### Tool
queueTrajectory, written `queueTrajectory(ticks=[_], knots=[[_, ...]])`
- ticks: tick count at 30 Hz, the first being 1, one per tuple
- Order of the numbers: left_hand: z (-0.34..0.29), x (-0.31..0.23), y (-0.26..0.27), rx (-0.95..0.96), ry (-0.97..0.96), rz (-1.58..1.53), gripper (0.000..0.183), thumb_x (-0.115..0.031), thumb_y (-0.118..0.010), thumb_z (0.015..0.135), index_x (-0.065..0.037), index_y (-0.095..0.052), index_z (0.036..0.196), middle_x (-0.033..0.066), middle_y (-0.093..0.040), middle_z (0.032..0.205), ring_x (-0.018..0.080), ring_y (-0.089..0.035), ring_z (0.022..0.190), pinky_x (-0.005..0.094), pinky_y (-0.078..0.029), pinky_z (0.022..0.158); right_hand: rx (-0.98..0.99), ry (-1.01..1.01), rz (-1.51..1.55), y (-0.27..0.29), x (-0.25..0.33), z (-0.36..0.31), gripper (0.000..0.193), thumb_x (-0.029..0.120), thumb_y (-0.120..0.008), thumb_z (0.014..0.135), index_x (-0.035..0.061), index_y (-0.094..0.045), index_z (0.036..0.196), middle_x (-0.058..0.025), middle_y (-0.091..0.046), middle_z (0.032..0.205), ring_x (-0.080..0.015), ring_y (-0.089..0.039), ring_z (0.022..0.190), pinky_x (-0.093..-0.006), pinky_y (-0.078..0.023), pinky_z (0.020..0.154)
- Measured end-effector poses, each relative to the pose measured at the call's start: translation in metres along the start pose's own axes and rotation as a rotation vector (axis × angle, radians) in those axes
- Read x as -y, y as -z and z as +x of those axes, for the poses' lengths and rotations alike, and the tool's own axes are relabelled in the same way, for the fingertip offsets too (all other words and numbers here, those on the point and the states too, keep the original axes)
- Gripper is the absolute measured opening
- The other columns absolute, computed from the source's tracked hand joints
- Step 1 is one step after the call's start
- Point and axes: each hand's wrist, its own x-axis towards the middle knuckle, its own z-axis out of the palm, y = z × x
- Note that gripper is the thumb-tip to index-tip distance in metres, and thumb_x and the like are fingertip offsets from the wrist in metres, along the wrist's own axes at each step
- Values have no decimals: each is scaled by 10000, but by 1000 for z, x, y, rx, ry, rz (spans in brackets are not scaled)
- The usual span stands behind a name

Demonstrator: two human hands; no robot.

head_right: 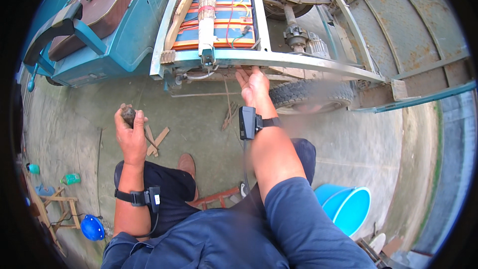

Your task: The person works on the wiring and frame of a small electric vehicle using a screwdriver and pliers, twisting wires and adjusting components by hand.

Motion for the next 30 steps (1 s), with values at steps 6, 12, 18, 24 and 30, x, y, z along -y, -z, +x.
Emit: queueTrajectory(ticks=[6,12,18,24,30], knots=[[-1,1,4,-26,-7,-3,366,-206,-641,958,26,-503,1205,58,-619,909,125,-608,787,275,-495,742,-12,18,-120,-4,4,2,298,225,-415,1045,-20,-536,1165,-174,-651,1054,-267,-657,960,-426,-521,924],[1,4,-2,-11,21,-12,368,-208,-647,956,20,-505,1206,50,-619,910,119,-608,787,269,-494,731,-53,42,-108,-5,3,0,277,223,-442,1032,7,-570,1150,-154,-667,1068,-256,-664,947,-403,-504,917],[2,4,1,-18,-1,31,370,-215,-652,954,20,-510,1203,47,-620,902,116,-607,783,267,-496,726,-91,39,-156,-11,9,-12,277,249,-536,1000,25,-587,1155,-133,-681,1059,-246,-670,995,-392,-503,918],[5,-3,-4,11,18,40,380,-224,-655,953,26,-512,1202,49,-624,903,115,-607,778,264,-496,721,-115,114,-293,2,9,6,255,238,-541,997,24,-611,1117,-126,-700,1024,-234,-700,912,-369,-529,814],[6,0,-6,6,29,12,377,-220,-649,955,20,-504,1208,42,-620,900,109,-603,764,254,-492,695,-70,103,-312,9,11,3,281,241,-565,984,-4,-608,1114,-141,-684,1050,-277,-682,994,-404,-527,870]])
